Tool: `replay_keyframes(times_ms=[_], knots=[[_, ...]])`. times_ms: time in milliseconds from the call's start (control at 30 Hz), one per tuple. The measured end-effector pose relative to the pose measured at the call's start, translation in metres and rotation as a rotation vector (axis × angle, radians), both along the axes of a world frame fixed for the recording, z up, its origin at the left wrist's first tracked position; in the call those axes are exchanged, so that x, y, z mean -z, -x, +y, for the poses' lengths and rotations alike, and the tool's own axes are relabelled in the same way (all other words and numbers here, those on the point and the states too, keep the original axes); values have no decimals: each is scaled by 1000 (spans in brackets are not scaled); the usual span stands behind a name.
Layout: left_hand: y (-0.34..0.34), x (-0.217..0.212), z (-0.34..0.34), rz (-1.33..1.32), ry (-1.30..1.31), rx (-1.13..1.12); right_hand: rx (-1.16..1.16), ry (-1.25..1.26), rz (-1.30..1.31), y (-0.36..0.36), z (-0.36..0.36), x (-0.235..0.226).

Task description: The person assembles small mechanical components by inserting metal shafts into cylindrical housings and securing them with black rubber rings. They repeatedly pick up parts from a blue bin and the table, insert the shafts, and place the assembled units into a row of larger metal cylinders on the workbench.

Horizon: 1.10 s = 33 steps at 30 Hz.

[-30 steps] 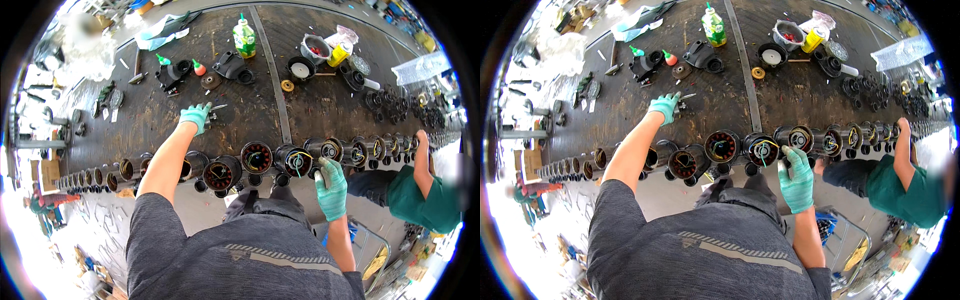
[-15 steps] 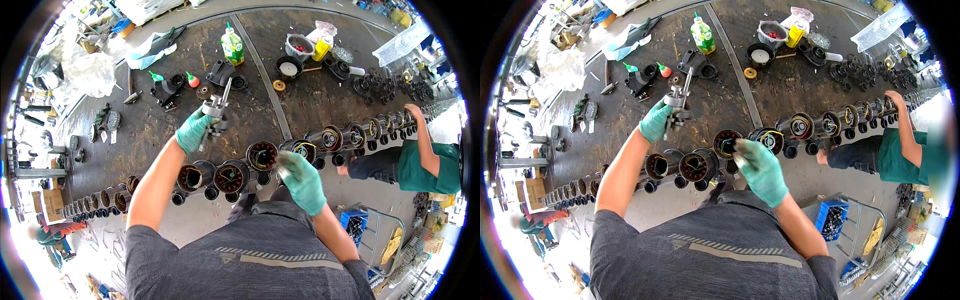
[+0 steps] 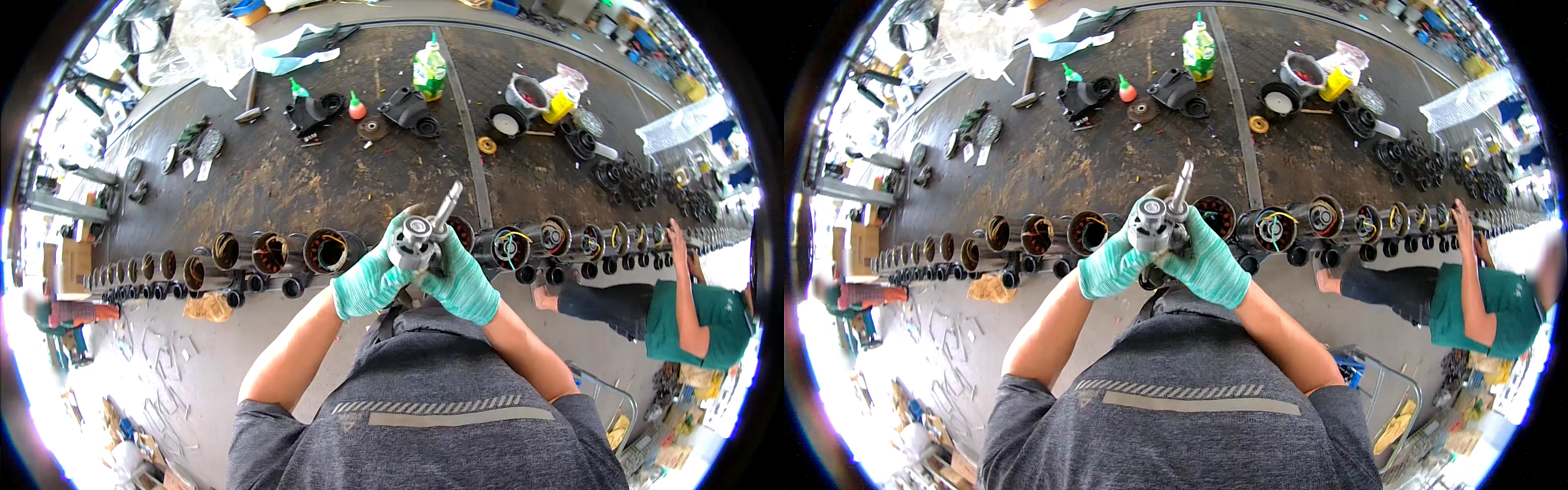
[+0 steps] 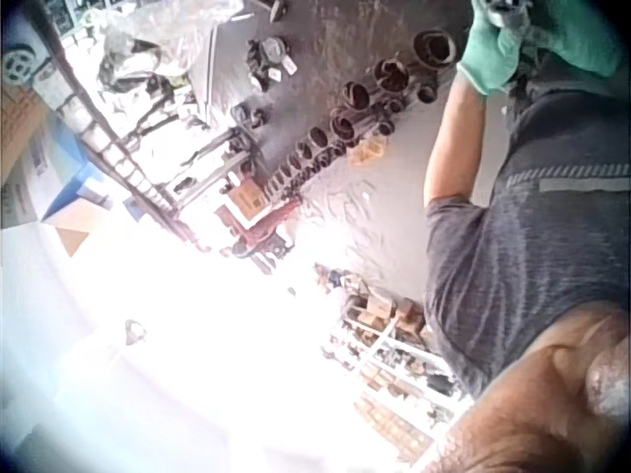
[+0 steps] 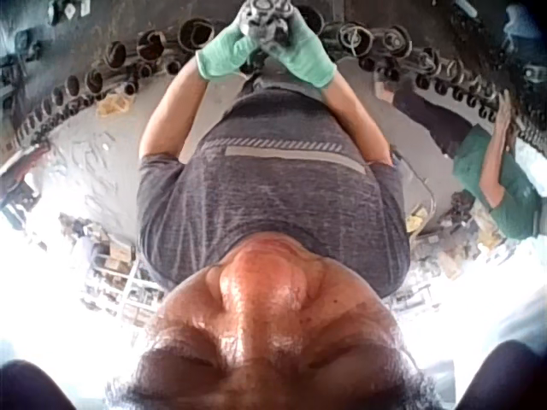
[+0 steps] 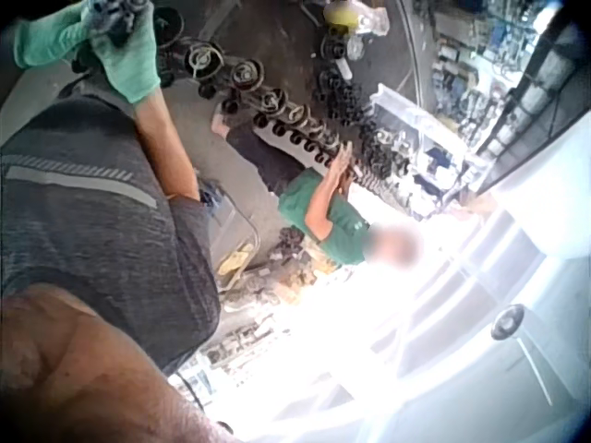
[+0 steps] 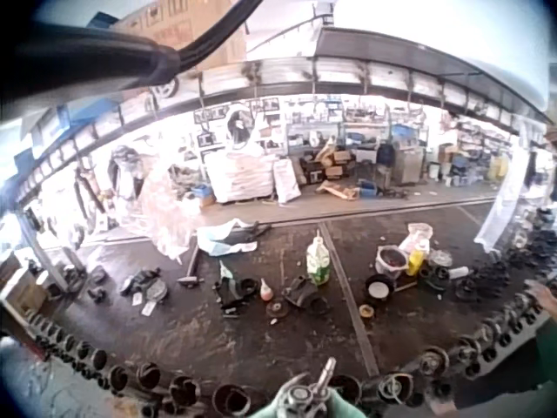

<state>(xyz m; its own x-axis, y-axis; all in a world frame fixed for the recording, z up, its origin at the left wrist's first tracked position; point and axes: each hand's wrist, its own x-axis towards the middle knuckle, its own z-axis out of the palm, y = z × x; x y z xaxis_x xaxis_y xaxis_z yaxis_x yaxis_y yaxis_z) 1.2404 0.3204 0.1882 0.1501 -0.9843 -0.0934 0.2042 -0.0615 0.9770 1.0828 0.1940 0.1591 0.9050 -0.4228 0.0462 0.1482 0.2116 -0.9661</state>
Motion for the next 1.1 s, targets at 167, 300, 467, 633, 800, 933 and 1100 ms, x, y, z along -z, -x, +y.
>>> replay_keyframes(times_ms=[167, 300, 467, 633, 800, 933, 1100], knots=[[45, 13, 8, -31, 59, -350, -30, 291, 43, 9, -7, 1], [22, -16, 1, -482, -267, -347, -23, 743, 29, 29, -47, -23], [-31, -42, 0, -1507, -398, -235, -189, 656, 262, 111, -111, -54], [-132, -5, -6, -1587, -571, -152, -13, 408, 332, 201, -133, -46], [-174, 74, -45, -1554, -706, 119, 250, 523, 476, 228, -108, -42], [-148, 86, -87, -1618, -681, 167, 377, 441, 514, 237, -87, -38], [-35, 12, -128, -1268, -174, 281, 450, 538, 472, 222, -67, -35]])
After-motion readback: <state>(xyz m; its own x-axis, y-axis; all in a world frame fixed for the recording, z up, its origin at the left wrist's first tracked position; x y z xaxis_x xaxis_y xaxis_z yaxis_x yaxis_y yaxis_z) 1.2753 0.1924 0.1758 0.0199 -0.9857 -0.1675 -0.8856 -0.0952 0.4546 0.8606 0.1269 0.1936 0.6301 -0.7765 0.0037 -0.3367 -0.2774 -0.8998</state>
